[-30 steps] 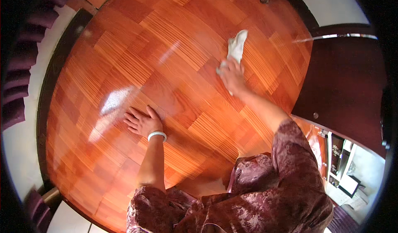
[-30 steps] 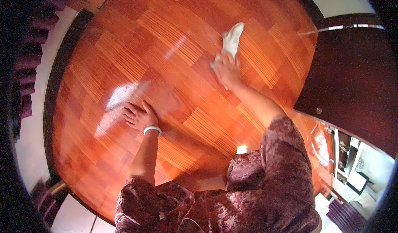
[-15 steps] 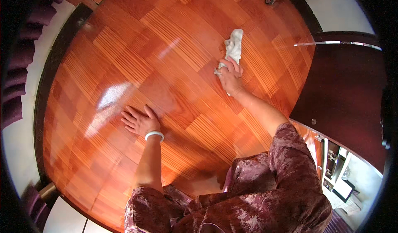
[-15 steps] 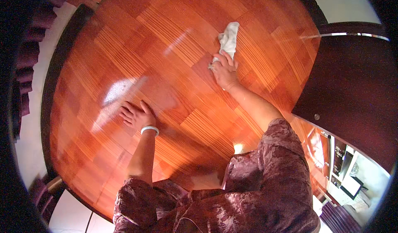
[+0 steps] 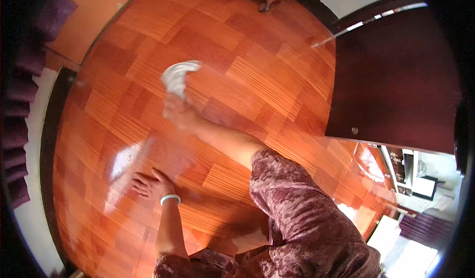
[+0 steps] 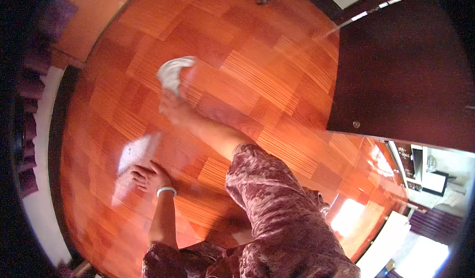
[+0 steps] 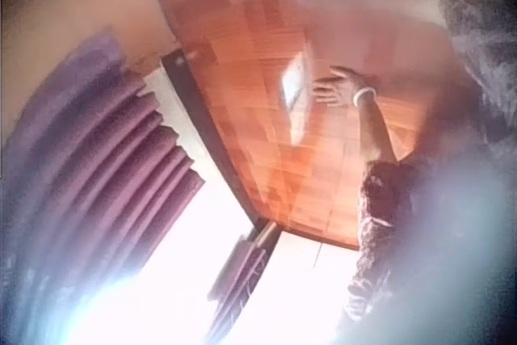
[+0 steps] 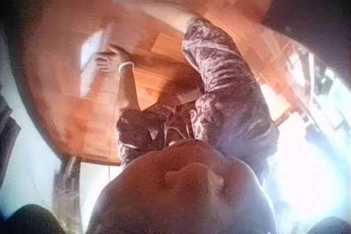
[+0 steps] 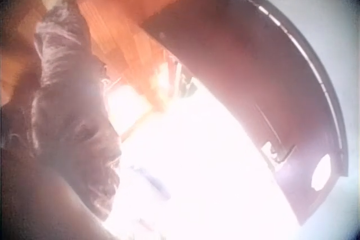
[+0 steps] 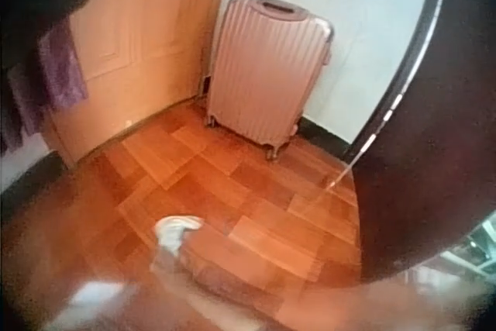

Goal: The recorder is mopping the wooden floor using a white cloth while kneeling.

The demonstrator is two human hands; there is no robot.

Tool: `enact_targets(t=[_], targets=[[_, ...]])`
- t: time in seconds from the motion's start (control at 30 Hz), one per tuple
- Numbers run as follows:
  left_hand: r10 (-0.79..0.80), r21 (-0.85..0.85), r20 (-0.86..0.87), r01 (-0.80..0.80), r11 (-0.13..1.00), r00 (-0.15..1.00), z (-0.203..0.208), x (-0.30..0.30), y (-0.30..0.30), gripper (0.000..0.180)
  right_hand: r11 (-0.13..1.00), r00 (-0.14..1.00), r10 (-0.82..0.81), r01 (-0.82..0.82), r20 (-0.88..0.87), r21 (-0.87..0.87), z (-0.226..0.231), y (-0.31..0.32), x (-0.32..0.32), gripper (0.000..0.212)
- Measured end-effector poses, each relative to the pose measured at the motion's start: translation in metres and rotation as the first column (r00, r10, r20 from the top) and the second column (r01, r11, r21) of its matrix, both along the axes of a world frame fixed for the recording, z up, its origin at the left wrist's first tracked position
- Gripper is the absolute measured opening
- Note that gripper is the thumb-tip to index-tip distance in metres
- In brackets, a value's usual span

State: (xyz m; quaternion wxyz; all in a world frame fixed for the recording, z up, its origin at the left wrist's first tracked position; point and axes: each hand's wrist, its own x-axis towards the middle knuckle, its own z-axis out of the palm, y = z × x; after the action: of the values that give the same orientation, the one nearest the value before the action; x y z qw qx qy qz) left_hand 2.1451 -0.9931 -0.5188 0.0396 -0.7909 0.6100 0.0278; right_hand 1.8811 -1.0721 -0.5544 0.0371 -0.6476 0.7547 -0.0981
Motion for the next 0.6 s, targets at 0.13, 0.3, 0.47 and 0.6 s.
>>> enact_targets(t=[0.13,0.3,0.47,0.6], targets=[[-0.016,-0.035,0.018,0.017,0.999,1.0,-0.005,0.001,0.0,0.083,0.942,0.955,0.267,-0.232,0.126,-0.242,0.017,0.026,-0.066,0.027],[-0.005,-0.026,0.046,0.006,1.0,0.999,-0.009,0.008,0.003,0.082,0.93,0.881,-0.34,0.367,0.328,-0.022,0.058,0.085,-0.194,0.038],[-0.019,-0.023,0.052,0.02,1.0,0.998,-0.014,0.003,0.001,0.083,0.707,0.672,-0.672,0.707,-0.311,-0.001,0.04,0.288,-0.271,0.051],[-0.007,-0.065,-0.001,0.007,0.998,1.0,-0.012,0.002,0.001,0.083,0.675,0.635,-0.685,0.738,-0.357,0.017,0.045,0.413,-0.203,0.058]])
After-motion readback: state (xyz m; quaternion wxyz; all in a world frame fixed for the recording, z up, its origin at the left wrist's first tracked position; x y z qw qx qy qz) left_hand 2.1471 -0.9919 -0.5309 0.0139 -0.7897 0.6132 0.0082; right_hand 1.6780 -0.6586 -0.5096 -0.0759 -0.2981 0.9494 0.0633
